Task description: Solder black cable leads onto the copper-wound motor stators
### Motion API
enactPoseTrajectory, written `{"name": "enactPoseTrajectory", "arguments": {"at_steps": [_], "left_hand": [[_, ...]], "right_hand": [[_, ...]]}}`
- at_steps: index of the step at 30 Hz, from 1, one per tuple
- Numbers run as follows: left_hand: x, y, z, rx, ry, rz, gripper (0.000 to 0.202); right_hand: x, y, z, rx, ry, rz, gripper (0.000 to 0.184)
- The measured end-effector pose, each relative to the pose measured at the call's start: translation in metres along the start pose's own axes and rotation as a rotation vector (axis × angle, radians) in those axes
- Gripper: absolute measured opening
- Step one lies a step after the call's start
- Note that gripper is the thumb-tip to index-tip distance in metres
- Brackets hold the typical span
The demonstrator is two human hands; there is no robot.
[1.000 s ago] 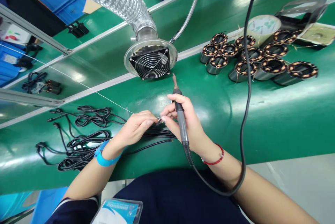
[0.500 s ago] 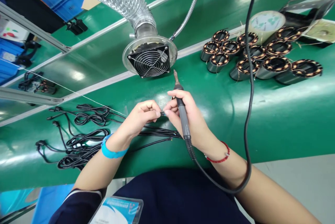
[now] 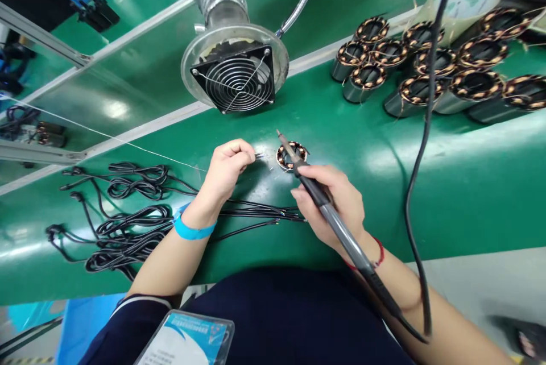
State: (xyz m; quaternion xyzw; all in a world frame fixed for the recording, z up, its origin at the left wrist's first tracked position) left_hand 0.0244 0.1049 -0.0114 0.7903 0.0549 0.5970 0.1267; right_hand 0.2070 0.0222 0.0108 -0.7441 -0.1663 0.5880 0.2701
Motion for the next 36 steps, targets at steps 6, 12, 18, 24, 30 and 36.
{"name": "enactPoseTrajectory", "arguments": {"at_steps": [6,12,18,24,30,36], "left_hand": [[-0.002,-0.001,0.001,0.004,0.029,0.052,0.009],[-0.003,-0.002,0.002,-0.007,0.023,0.07,0.01],[-0.001,-0.003,0.002,-0.002,0.02,0.083,0.013],[0.001,-0.004,0.002,-0.003,0.011,0.1,0.017],[0.0,-0.004,0.002,-0.005,-0.024,0.115,0.018],[0.0,-0.004,0.002,0.002,-0.05,0.137,0.02]], "right_hand": [[0.002,0.006,0.004,-0.039,0.053,-0.084,0.026],[0.003,0.006,0.006,-0.056,0.021,-0.067,0.024],[0.007,0.01,0.006,-0.056,-0.022,0.021,0.024],[0.009,0.013,0.003,-0.029,0.003,0.048,0.023],[0.009,0.014,0.003,-0.035,-0.016,0.085,0.021],[0.005,0.012,-0.001,0.018,0.048,0.061,0.021]]}}
Point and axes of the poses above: each hand's wrist, its own y-axis away from the middle knuckle, its own z-axis out of the palm, x = y × z, the point moved 5 cm from there along -y, towards the middle knuckle, and after that the axes turned 10 degrees about -y, right-handed, at the moved point
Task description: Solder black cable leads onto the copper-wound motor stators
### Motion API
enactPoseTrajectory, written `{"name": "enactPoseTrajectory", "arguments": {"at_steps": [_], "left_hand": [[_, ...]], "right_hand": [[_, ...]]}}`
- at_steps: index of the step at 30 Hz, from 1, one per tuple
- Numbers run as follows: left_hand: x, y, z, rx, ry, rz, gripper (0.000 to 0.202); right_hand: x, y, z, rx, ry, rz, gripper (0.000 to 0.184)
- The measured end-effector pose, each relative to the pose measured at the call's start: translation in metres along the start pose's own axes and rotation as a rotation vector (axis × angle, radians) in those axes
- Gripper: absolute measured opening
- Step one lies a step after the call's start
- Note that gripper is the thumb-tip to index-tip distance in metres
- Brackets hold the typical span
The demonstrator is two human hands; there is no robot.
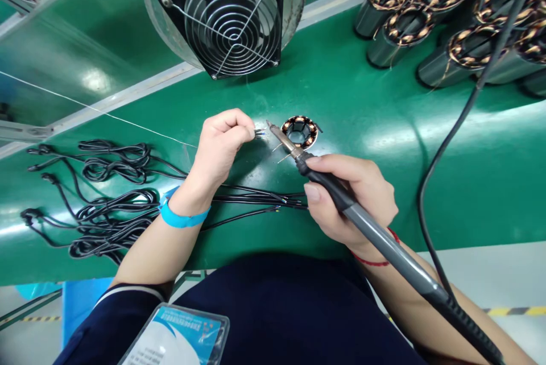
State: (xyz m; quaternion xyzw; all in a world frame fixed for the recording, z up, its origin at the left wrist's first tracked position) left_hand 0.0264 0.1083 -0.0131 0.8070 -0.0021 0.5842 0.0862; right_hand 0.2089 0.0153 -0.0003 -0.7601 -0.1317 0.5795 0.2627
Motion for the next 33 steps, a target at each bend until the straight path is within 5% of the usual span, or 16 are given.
{"name": "enactPoseTrajectory", "arguments": {"at_steps": [17,33], "left_hand": [[0.0005,0.0005,-0.0002,0.018,-0.016,0.026,0.02],[-0.0004,-0.0008,0.001,0.029,0.009,0.035,0.019]], "right_hand": [[0.0008,0.0001,0.0037,-0.043,-0.066,-0.005,0.023],[0.0047,0.0009,-0.0045,0.054,0.009,-0.064,0.022]]}}
Point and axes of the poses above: each hand's wrist, its own y-axis away from the middle knuckle, its own z-axis out of the palm, x = y × z, the point moved 5 cm from there along -y, towards the middle knuckle, and after that the axes turned 10 degrees about -y, right-handed, at the moved point
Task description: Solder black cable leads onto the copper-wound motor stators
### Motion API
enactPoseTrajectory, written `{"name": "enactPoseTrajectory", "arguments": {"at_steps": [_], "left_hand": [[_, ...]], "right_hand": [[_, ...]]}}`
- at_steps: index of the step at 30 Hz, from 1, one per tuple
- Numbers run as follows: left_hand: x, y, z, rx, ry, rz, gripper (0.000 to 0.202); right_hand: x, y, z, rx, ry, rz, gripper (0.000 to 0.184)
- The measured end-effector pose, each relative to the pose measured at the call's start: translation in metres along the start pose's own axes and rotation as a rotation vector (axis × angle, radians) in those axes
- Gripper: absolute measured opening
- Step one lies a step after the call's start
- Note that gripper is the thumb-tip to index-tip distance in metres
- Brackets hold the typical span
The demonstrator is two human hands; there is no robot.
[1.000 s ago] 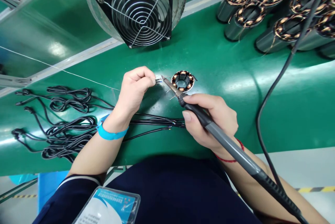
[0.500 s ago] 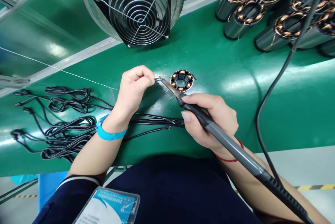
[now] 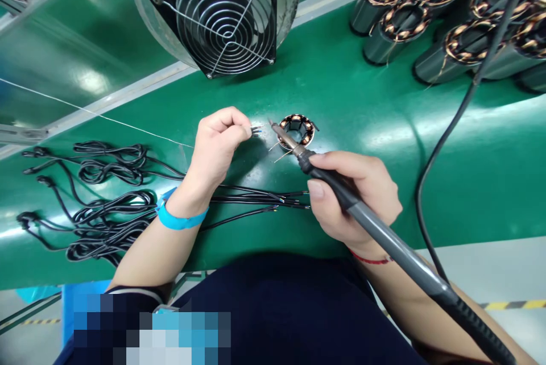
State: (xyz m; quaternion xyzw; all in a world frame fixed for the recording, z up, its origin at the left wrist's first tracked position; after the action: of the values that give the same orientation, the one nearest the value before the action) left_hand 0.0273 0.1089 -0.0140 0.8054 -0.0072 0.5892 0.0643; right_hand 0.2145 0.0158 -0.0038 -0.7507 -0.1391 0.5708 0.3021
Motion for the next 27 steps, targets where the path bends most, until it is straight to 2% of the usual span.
{"name": "enactPoseTrajectory", "arguments": {"at_steps": [4,7,12,18,22,27], "left_hand": [[0.001,0.0,0.0,-0.001,0.008,0.006,0.019],[0.001,0.0,0.0,-0.001,0.002,0.005,0.019],[0.001,0.001,-0.001,0.01,-0.008,0.009,0.019],[0.001,0.0,-0.001,0.009,-0.014,0.029,0.019],[0.002,0.0,-0.001,0.015,-0.026,0.045,0.019],[0.003,0.002,-0.003,0.004,0.019,0.093,0.016]], "right_hand": [[-0.003,-0.003,-0.006,0.064,0.053,-0.101,0.023],[-0.008,-0.007,-0.005,0.037,0.078,-0.167,0.021],[-0.009,-0.005,-0.004,0.05,-0.059,-0.246,0.02],[-0.007,-0.004,0.004,-0.102,-0.284,-0.244,0.023],[-0.017,-0.013,0.012,-0.194,-0.226,-0.277,0.015],[-0.018,-0.013,0.019,-0.274,0.033,-0.191,0.003]]}}
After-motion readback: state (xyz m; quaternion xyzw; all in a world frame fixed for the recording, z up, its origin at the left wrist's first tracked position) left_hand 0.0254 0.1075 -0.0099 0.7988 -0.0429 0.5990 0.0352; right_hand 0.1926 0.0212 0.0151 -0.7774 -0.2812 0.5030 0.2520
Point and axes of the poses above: each hand's wrist, its own y-axis away from the middle knuckle, its own z-axis out of the palm, x = y × z, the point moved 5 cm from there along -y, towards the middle knuckle, and after that the axes turned 10 degrees about -y, right-handed, at the moved point
